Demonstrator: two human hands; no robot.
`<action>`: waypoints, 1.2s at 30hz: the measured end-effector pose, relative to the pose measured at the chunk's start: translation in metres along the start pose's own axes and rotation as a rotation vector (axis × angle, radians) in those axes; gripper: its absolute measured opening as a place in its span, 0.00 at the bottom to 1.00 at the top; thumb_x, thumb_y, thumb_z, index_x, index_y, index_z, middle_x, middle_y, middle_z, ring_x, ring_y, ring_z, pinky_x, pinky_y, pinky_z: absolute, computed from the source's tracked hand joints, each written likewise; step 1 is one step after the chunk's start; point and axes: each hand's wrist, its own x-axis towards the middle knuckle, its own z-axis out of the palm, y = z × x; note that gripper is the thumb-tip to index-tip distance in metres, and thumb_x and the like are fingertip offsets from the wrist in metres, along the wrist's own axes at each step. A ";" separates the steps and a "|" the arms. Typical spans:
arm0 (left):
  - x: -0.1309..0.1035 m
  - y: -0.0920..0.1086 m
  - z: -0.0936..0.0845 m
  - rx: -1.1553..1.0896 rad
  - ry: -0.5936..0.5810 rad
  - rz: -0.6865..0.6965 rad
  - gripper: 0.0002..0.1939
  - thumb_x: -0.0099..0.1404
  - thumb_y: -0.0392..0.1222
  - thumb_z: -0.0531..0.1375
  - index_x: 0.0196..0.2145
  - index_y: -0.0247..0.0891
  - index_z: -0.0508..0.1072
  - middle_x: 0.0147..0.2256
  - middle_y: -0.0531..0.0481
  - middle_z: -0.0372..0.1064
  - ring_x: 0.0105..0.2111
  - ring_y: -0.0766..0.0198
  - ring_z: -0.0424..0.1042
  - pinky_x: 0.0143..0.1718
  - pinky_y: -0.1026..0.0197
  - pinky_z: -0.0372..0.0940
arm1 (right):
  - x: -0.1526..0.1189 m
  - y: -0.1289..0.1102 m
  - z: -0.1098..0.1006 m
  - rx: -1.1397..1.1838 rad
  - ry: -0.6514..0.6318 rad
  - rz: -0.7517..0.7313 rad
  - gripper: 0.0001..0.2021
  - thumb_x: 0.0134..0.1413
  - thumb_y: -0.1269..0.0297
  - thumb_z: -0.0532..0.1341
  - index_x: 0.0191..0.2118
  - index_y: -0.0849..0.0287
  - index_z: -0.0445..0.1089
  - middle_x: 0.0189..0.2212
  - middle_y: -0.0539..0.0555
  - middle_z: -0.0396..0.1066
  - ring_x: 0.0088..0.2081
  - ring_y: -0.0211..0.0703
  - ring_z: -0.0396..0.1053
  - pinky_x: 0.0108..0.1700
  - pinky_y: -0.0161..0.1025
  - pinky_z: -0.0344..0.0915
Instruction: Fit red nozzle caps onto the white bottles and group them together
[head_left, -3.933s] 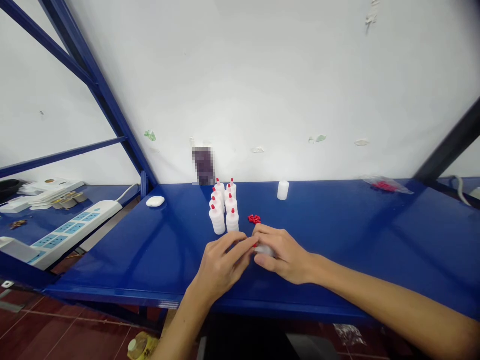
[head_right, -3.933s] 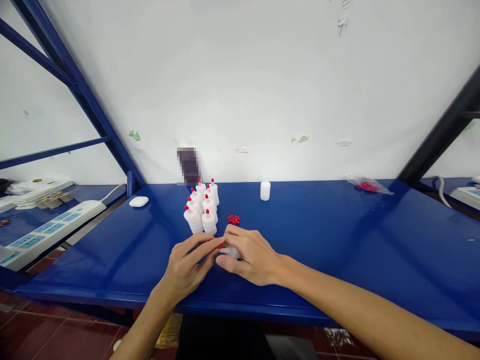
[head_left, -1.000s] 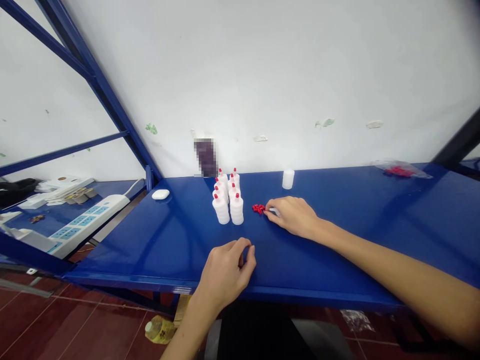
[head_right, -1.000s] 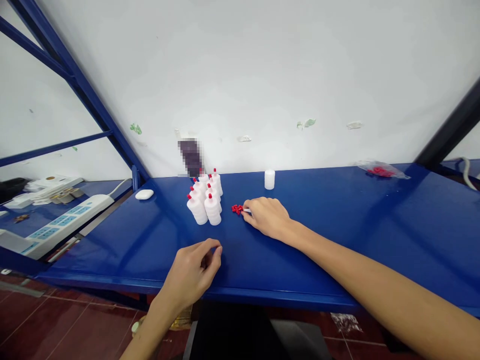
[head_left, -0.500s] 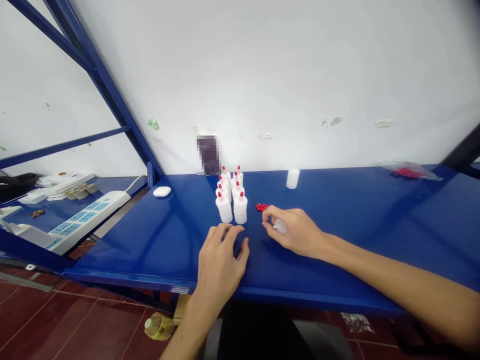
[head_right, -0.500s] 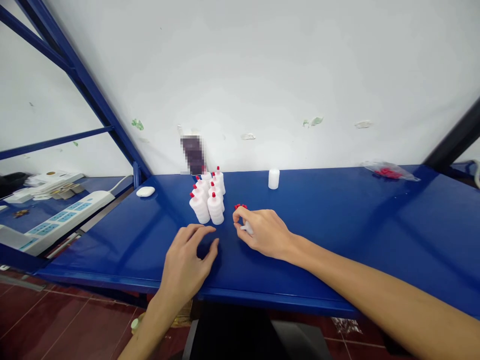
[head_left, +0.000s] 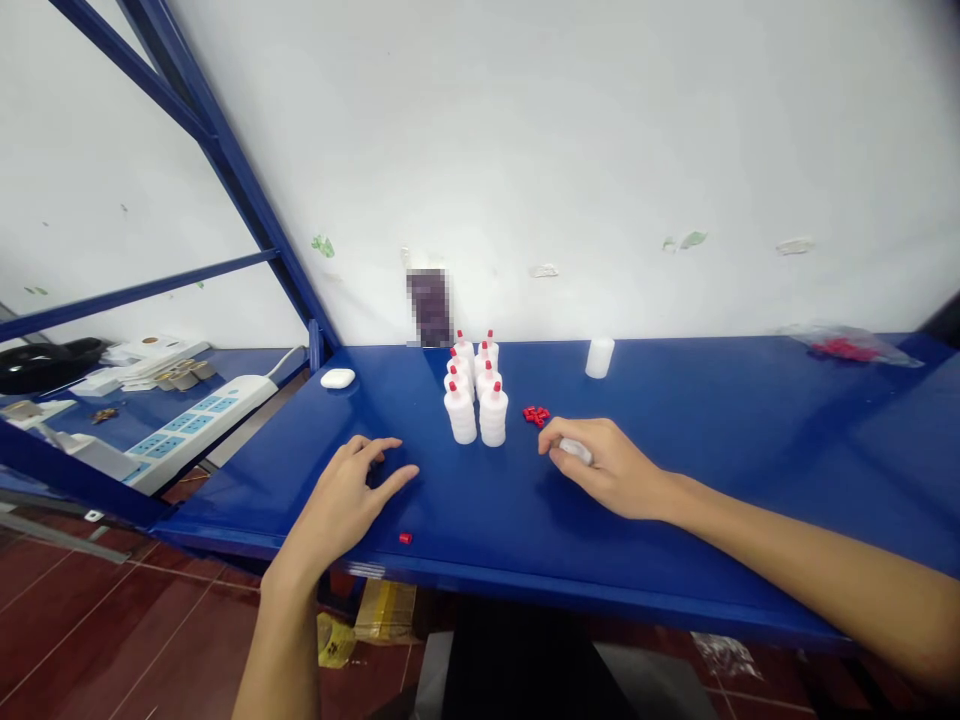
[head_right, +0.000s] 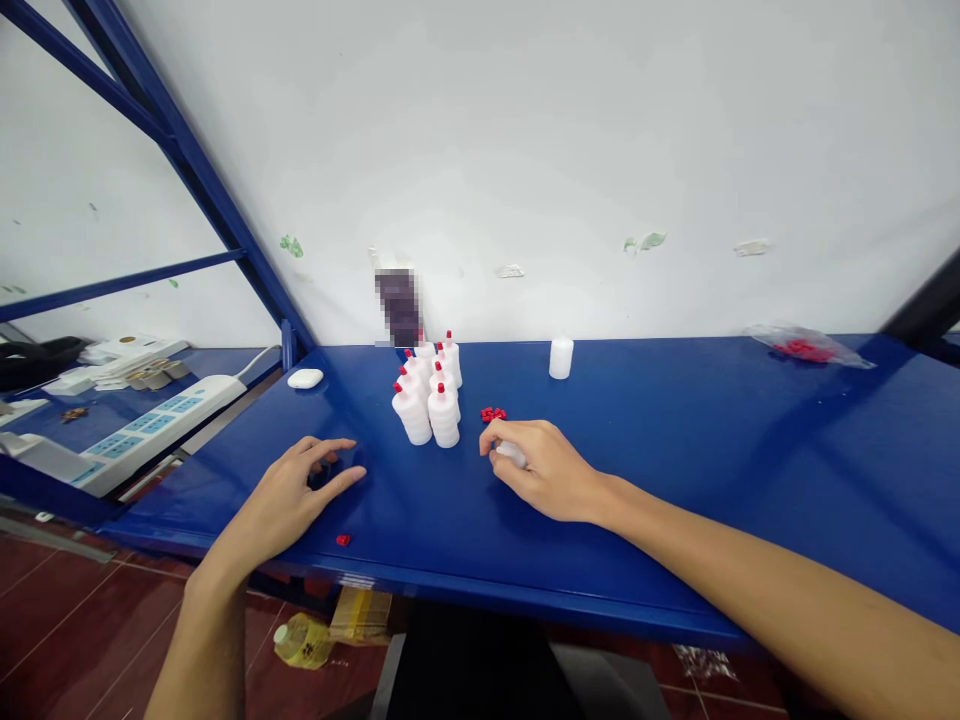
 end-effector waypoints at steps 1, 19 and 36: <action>-0.001 0.001 -0.003 -0.030 -0.012 -0.007 0.25 0.67 0.61 0.54 0.52 0.42 0.73 0.40 0.48 0.68 0.42 0.56 0.69 0.46 0.54 0.64 | 0.000 0.000 0.000 -0.007 -0.003 -0.002 0.07 0.57 0.71 0.53 0.37 0.57 0.68 0.27 0.47 0.69 0.26 0.36 0.64 0.32 0.35 0.59; -0.029 0.008 -0.012 -0.298 -0.219 -0.006 0.17 0.66 0.57 0.59 0.37 0.40 0.72 0.24 0.58 0.54 0.26 0.67 0.55 0.28 0.64 0.53 | -0.001 0.002 0.003 -0.071 -0.032 -0.031 0.06 0.55 0.70 0.54 0.36 0.56 0.68 0.30 0.49 0.72 0.29 0.39 0.66 0.35 0.37 0.60; -0.081 -0.029 0.013 -0.495 0.446 0.276 0.04 0.62 0.35 0.63 0.31 0.39 0.79 0.23 0.53 0.74 0.22 0.65 0.71 0.27 0.62 0.67 | 0.000 0.002 -0.002 0.216 -0.082 0.124 0.09 0.60 0.56 0.59 0.39 0.57 0.69 0.30 0.50 0.70 0.28 0.39 0.64 0.31 0.36 0.60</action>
